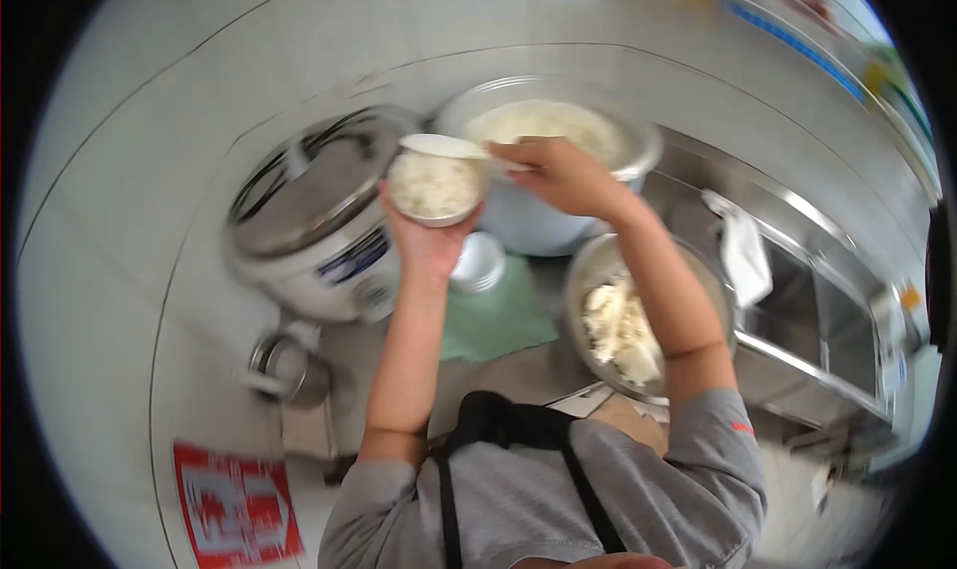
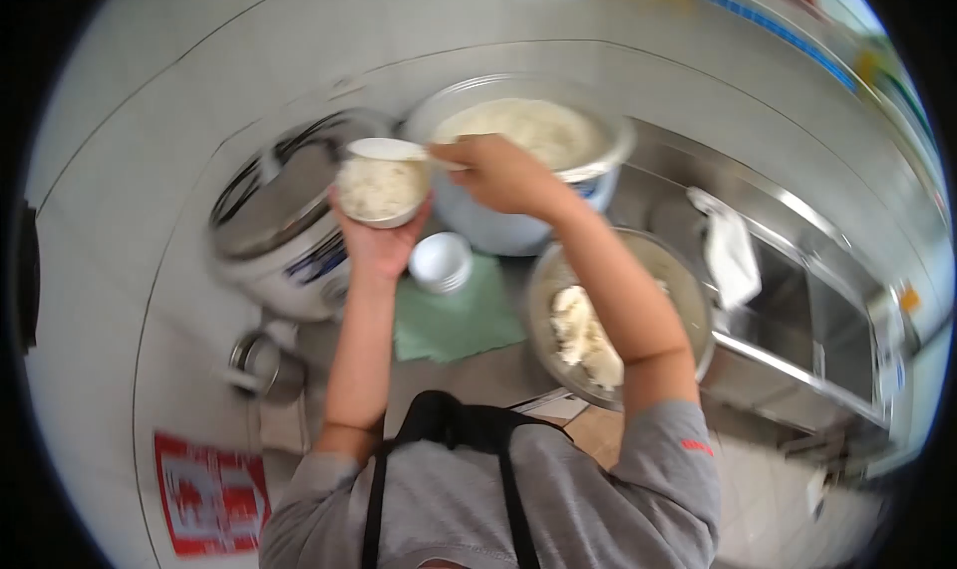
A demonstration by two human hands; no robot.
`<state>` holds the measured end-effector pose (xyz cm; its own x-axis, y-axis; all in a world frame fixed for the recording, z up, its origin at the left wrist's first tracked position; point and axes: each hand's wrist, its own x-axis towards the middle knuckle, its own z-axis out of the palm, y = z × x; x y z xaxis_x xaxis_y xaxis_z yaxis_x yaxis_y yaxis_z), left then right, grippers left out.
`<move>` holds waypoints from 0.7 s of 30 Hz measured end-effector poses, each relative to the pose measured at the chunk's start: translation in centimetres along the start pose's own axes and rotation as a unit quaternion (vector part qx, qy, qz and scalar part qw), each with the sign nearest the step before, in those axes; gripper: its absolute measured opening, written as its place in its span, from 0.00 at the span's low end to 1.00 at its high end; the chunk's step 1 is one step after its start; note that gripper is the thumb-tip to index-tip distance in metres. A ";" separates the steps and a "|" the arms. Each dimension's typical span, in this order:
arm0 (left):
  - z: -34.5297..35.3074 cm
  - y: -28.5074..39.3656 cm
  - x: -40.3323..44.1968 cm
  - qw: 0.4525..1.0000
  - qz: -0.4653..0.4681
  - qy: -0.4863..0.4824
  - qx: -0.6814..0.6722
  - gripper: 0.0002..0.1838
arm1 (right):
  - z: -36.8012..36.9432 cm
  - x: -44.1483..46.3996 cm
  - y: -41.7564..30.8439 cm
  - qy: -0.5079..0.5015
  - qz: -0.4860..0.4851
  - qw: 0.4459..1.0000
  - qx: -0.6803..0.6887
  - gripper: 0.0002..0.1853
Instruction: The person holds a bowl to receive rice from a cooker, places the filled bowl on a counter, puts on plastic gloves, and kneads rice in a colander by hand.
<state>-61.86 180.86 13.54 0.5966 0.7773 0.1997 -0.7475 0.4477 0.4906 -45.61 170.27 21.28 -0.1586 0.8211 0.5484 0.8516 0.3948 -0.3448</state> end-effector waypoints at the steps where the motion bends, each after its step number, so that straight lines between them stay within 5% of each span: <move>1: -1.8 1.1 -1.1 1.000 -0.026 -0.013 -0.002 0.43 | 0.1 0.3 -0.6 -0.036 -0.002 0.998 0.042 0.23; 4: -4.4 4.3 -5.3 0.997 -0.077 -0.013 -0.023 0.46 | 1.7 2.1 -2.4 -0.108 0.037 0.984 0.134 0.24; 6: -4.5 6.0 -8.3 0.997 -0.072 0.030 0.008 0.46 | 3.8 2.9 -4.0 -0.172 -0.038 0.970 0.165 0.25; 10: -7.1 9.0 -13.5 0.993 -0.018 0.104 0.046 0.46 | 7.7 5.2 -6.5 -0.169 -0.131 0.952 0.220 0.30; 14: -9.0 10.7 -18.4 0.981 0.031 0.179 0.061 0.45 | 10.7 7.4 -10.1 -0.269 -0.219 0.922 0.171 0.30; 16: -10.1 10.6 -21.6 0.977 0.072 0.196 0.044 0.45 | 13.3 8.7 -11.1 -0.250 -0.187 0.901 0.300 0.27; 21: -12.6 8.7 -29.2 0.967 0.098 0.229 -0.057 0.44 | 25.3 10.6 -15.3 -0.301 -0.222 0.925 0.063 0.19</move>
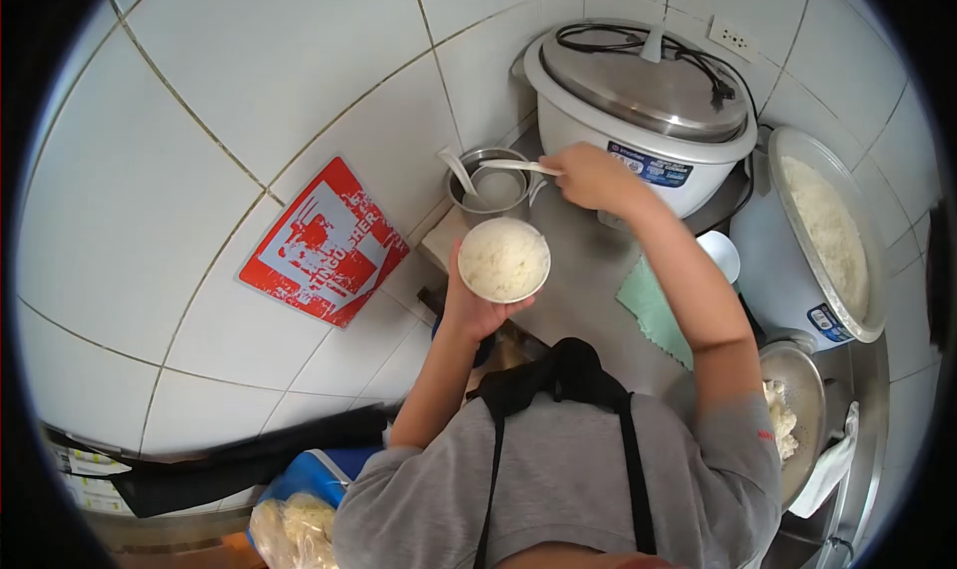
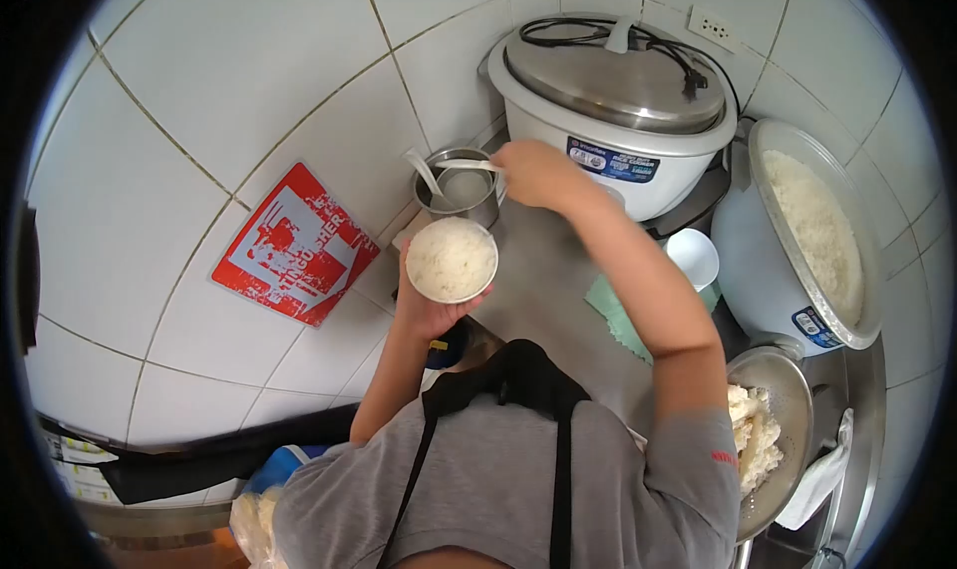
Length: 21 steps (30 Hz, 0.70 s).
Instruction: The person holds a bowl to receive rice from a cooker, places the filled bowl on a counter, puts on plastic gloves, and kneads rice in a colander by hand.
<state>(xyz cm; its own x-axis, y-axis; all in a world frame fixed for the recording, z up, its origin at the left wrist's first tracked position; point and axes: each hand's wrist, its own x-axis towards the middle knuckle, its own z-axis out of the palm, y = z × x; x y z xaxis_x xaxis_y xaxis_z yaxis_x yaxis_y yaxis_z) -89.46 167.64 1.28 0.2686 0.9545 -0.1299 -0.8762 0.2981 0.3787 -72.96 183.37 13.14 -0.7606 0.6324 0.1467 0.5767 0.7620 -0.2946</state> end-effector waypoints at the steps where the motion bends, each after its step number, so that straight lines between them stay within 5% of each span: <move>1: -0.1 -0.1 -0.8 0.999 0.020 0.029 -0.003 0.44 | 1.8 2.0 -0.7 -0.020 0.037 0.998 -0.040 0.16; 3: -0.1 -0.8 -1.8 0.996 0.046 0.079 -0.006 0.44 | 5.2 4.7 -1.0 -0.057 0.055 0.996 -0.050 0.10; 5: -1.2 -1.3 -2.0 0.999 0.039 0.005 -0.024 0.43 | 6.3 5.4 -1.8 -0.010 0.062 0.998 -0.023 0.08; 6: -1.1 -1.4 -2.0 0.999 0.019 -0.031 -0.037 0.43 | 5.5 5.1 -2.3 -0.040 0.087 0.994 -0.052 0.11; 9: -3.1 -1.3 -1.1 0.995 -0.037 -0.081 -0.036 0.43 | 3.0 2.4 -1.1 0.083 -0.020 0.995 -0.046 0.20; 10: -4.9 -2.2 -0.9 0.979 0.087 -0.036 0.182 0.43 | -0.1 -0.3 -1.1 0.080 -0.027 0.995 -0.047 0.20; 13: -2.7 -3.6 -0.3 0.968 0.076 -0.087 0.224 0.42 | -7.6 -8.8 1.5 0.196 -0.042 0.979 -0.047 0.19; 14: -1.8 -3.9 -0.3 0.954 0.044 -0.107 0.276 0.41 | -10.2 -12.5 2.4 0.271 -0.011 0.958 -0.093 0.18; 16: -2.7 -4.6 0.9 0.982 -0.048 -0.156 0.092 0.42 | -14.5 -20.0 6.5 0.387 0.033 0.903 -0.185 0.17; 18: -3.3 -5.4 2.1 0.973 -0.145 -0.176 -0.037 0.42 | -17.6 -29.9 9.5 0.494 0.185 0.817 -0.233 0.14; 19: -3.2 -5.8 2.7 0.963 -0.185 -0.179 -0.077 0.43 | -18.7 -35.1 10.9 0.506 0.322 0.778 -0.184 0.15; 20: -3.1 -6.0 3.4 0.962 -0.206 -0.154 -0.092 0.44 | -19.9 -38.9 9.6 0.514 0.374 0.738 -0.228 0.11; 21: -3.3 -6.5 4.4 0.978 -0.165 -0.128 -0.011 0.43 | -19.3 -47.8 16.1 0.508 0.390 0.690 -0.338 0.15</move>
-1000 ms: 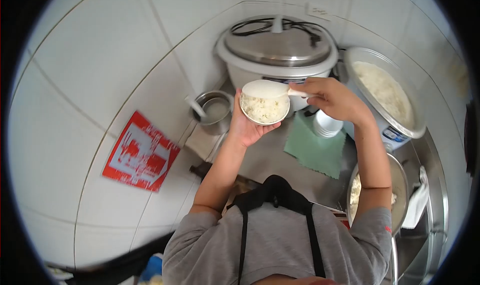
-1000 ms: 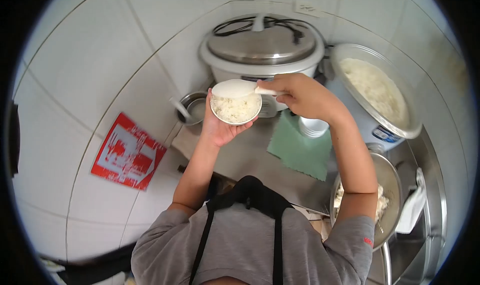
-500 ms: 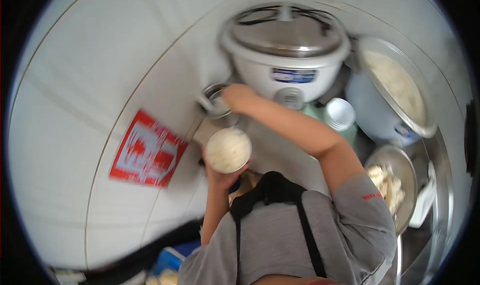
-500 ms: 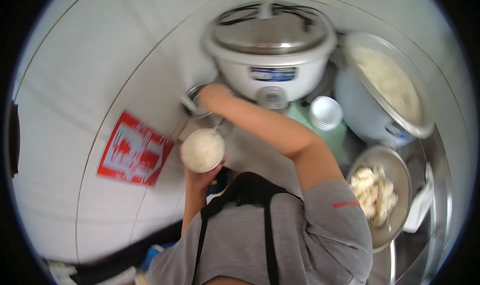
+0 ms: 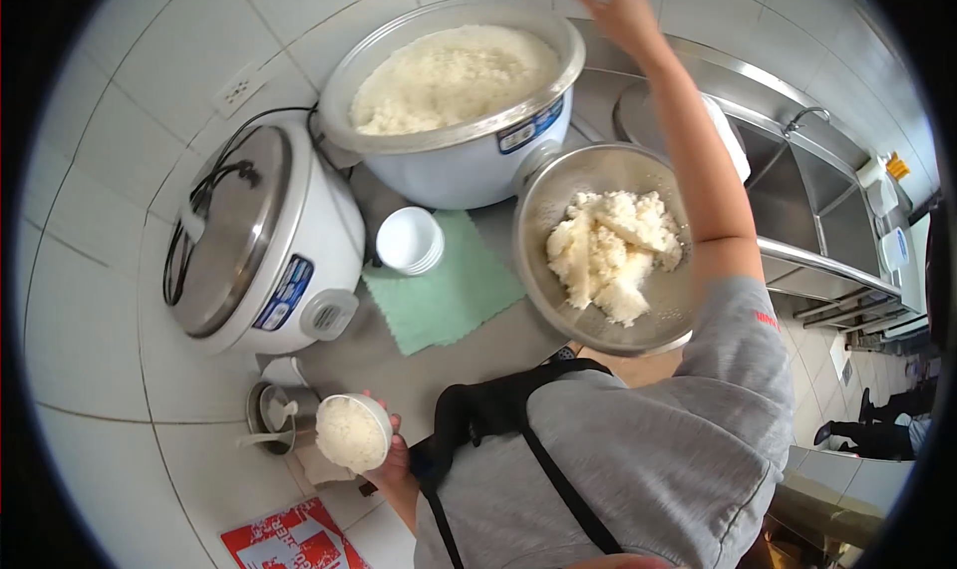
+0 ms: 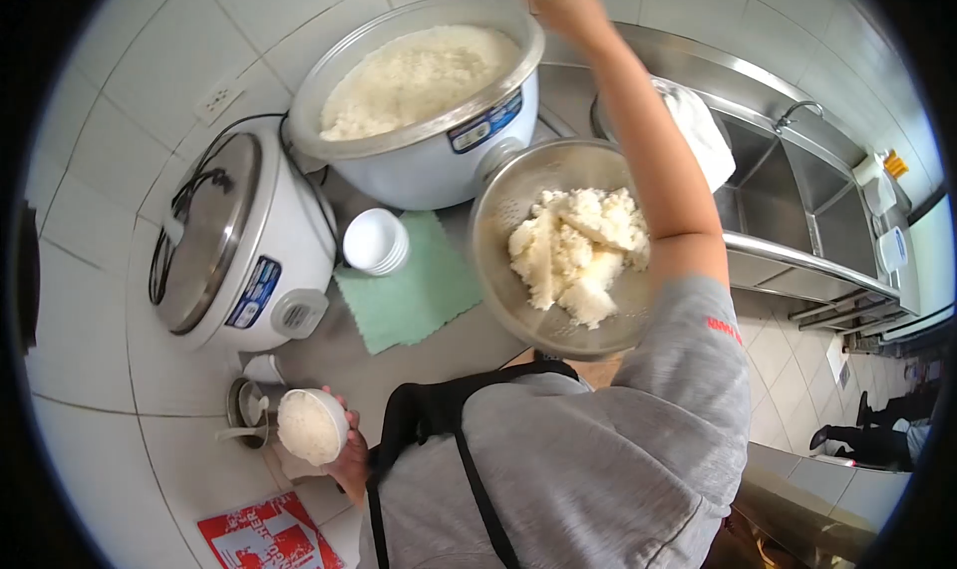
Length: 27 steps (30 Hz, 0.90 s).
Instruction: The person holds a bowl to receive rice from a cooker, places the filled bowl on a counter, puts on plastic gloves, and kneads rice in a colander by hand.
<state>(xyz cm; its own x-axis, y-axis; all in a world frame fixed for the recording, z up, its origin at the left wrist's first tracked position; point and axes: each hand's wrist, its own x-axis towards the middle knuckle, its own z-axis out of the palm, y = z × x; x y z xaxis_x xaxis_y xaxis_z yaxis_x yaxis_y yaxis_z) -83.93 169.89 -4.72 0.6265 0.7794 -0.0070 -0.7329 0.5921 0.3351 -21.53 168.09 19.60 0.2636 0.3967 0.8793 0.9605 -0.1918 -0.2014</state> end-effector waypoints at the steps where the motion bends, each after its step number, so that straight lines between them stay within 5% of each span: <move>1: -0.8 -0.3 1.1 0.995 0.036 0.041 0.080 0.43 | -0.6 -1.8 6.4 -0.027 0.089 0.995 -0.032 0.14; 3: 0.2 -0.6 3.3 0.999 -0.021 -0.017 -0.040 0.42 | -1.8 -6.9 17.6 -0.172 0.180 0.938 -0.243 0.14; 4: 0.7 -0.7 4.4 0.993 -0.054 -0.041 -0.096 0.42 | -1.7 -10.7 22.6 -0.167 0.179 0.928 -0.281 0.14; 5: 1.7 -1.1 5.5 0.987 -0.085 -0.054 -0.126 0.42 | -0.8 -14.8 29.4 -0.292 0.186 0.849 -0.400 0.17; 7: 4.1 -2.3 7.6 0.980 -0.122 -0.072 -0.143 0.43 | 0.0 -20.8 33.8 -0.276 0.447 0.794 -0.306 0.30; 8: 5.3 -2.9 8.4 0.980 -0.128 -0.074 -0.130 0.44 | -0.1 -22.0 32.9 -0.302 0.490 0.750 -0.325 0.33; 12: 9.0 -4.5 11.5 0.988 -0.123 -0.055 -0.074 0.46 | 1.3 -25.4 34.3 -0.394 0.341 0.755 -0.397 0.35; 14: 10.6 -5.2 12.7 0.989 -0.127 -0.051 -0.063 0.47 | 2.3 -26.2 36.4 -0.361 0.331 0.788 -0.373 0.32; 18: 12.3 -6.1 13.6 0.992 -0.116 -0.047 -0.022 0.47 | 1.9 -23.0 35.1 -0.467 0.231 0.747 -0.413 0.24; 22: 12.9 -6.6 12.9 0.994 -0.103 -0.041 -0.020 0.45 | 0.6 -25.4 34.2 -0.412 0.181 0.785 -0.426 0.25; 24: 12.3 -6.0 12.1 0.997 -0.076 -0.013 0.029 0.42 | -1.4 -25.2 33.5 -0.356 0.245 0.799 -0.419 0.24; 27: 11.9 -5.3 10.6 0.997 -0.034 0.001 0.067 0.41 | -4.8 -23.7 39.5 -0.250 0.211 0.853 -0.407 0.23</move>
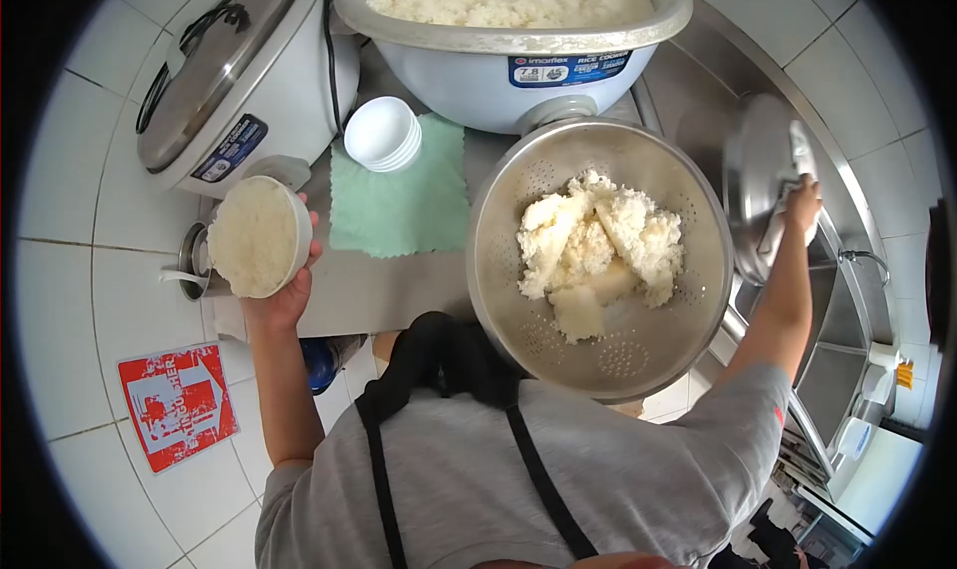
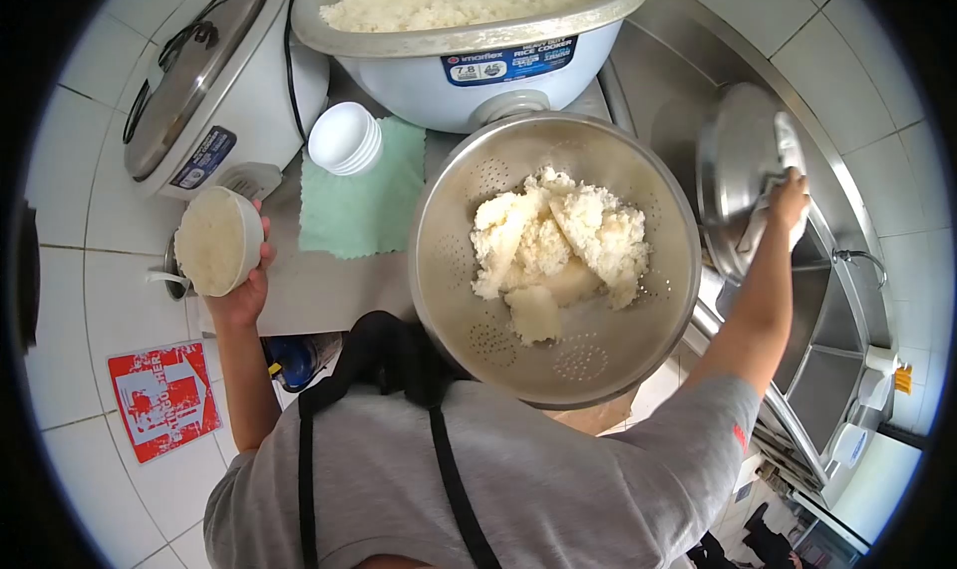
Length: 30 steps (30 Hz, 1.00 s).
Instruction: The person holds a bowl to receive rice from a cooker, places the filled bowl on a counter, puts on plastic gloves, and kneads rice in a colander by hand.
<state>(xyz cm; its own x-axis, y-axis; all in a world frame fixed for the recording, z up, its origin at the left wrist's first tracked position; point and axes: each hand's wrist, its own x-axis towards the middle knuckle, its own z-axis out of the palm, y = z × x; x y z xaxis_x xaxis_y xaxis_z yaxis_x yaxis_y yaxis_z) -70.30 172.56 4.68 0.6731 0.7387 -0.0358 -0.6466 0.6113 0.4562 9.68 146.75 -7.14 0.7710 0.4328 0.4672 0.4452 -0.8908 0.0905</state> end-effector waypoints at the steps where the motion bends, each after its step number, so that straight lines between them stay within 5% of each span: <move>1: -0.4 0.1 -0.6 1.000 0.007 -0.001 0.000 0.41 | 0.0 1.7 2.3 0.058 -0.038 0.997 0.036 0.21; 4: -1.8 0.1 -1.4 1.000 0.024 -0.015 -0.008 0.41 | -7.9 5.4 2.3 0.098 -0.005 0.992 0.081 0.22; 7: -2.8 -0.4 -1.6 0.998 0.018 -0.031 -0.044 0.41 | -16.1 9.0 -1.2 0.206 -0.127 0.955 0.169 0.21; 12: -4.9 -0.5 -2.4 0.992 -0.009 -0.083 -0.097 0.42 | -30.2 8.5 -18.4 0.130 -0.274 0.893 0.332 0.26; 15: -6.3 -0.2 -3.4 0.986 -0.002 -0.124 -0.110 0.42 | -35.0 5.2 -29.9 0.101 -0.324 0.914 0.221 0.27; 18: -7.7 0.5 -5.6 0.987 0.029 -0.109 -0.116 0.40 | -35.4 4.3 -38.9 0.105 -0.410 0.898 0.120 0.29; 23: -9.1 1.5 -9.6 0.988 0.104 -0.027 -0.113 0.42 | -35.9 2.3 -48.6 0.051 -0.418 0.900 0.111 0.25; 27: -9.2 2.6 -12.6 0.978 0.125 0.093 -0.137 0.44 | -35.3 2.8 -52.7 0.029 -0.368 0.921 0.121 0.24; 30: -11.9 3.0 -13.9 0.979 0.135 0.079 -0.130 0.43 | -35.0 2.8 -54.0 0.018 -0.329 0.936 0.121 0.23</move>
<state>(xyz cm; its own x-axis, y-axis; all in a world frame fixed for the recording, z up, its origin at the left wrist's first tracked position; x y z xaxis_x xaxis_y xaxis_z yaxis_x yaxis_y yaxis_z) -85.83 167.48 -4.03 0.4143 0.9055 -0.0920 -0.8767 0.4242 0.2268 -28.11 191.26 20.07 0.2791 0.8688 0.4090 0.9121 -0.3730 0.1700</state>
